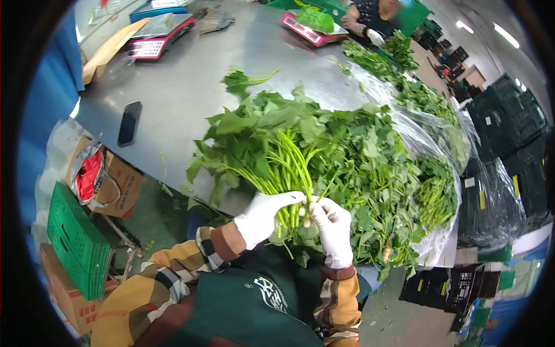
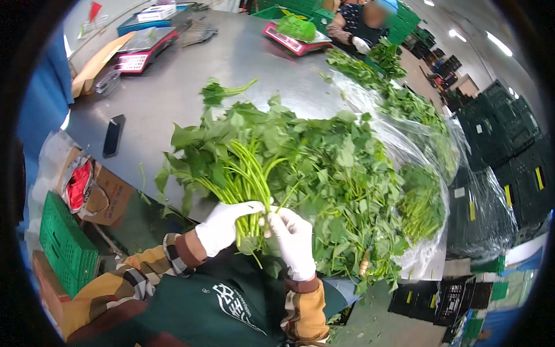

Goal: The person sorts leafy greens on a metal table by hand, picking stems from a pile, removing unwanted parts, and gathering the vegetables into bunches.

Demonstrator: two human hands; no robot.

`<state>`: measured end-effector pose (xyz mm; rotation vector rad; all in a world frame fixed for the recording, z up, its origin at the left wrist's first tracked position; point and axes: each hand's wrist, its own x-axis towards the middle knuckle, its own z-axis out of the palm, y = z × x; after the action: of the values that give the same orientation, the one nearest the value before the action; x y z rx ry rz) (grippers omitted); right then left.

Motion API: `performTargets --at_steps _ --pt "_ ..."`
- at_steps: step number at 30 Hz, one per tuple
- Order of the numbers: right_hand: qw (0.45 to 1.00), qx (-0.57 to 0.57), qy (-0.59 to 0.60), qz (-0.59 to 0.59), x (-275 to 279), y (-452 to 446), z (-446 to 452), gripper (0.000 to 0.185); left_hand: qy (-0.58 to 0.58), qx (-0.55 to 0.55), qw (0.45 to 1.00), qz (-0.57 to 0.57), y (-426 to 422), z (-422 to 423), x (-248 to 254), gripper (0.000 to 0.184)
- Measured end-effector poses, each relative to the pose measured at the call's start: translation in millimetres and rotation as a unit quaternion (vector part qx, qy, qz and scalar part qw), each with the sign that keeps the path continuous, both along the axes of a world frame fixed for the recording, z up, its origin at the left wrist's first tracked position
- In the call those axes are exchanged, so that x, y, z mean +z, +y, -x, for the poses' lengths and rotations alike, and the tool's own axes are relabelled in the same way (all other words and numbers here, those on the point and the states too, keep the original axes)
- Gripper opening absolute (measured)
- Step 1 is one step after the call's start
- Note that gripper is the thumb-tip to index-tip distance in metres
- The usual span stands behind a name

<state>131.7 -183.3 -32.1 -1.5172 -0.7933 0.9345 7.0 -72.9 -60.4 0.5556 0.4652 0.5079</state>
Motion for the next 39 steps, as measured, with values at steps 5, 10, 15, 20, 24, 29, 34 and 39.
performTargets --at_steps 5,10,15,20,24,29,34,39 --pt "0.986 -0.019 -0.165 0.023 -8.0 -0.6 7.6 0.016 0.010 0.013 1.000 0.016 -3.0 3.6 -5.3 0.030" --pt "0.962 -0.004 -0.269 0.040 -6.8 -2.6 12.8 0.016 0.046 -0.005 0.998 0.031 -5.3 5.2 -0.9 0.028" --pt "0.991 -0.035 -0.120 0.039 -2.6 -3.8 20.9 0.013 0.026 -0.014 1.000 0.001 -3.6 8.2 8.8 0.026" --pt "0.966 -0.178 -0.179 -0.046 -11.5 3.2 38.4 0.014 0.038 0.008 0.999 0.013 -7.6 1.4 16.5 0.024" --pt "0.951 -0.262 -0.144 -0.084 -7.1 8.3 46.5 0.014 0.008 0.027 0.996 0.079 -16.1 -8.4 14.6 0.024" --pt "0.867 -0.414 -0.147 -0.234 8.1 -10.1 -1.4 0.023 0.026 0.070 0.997 0.000 1.2 -2.2 7.3 0.018" --pt "0.743 -0.538 0.022 -0.398 49.7 -53.9 -64.0 0.036 -0.016 0.066 0.993 0.097 27.3 12.1 -6.7 0.022" --pt "0.897 -0.408 -0.131 -0.107 12.6 -24.5 -100.8 0.033 -0.018 0.020 0.997 0.079 20.7 6.5 -14.8 0.023"
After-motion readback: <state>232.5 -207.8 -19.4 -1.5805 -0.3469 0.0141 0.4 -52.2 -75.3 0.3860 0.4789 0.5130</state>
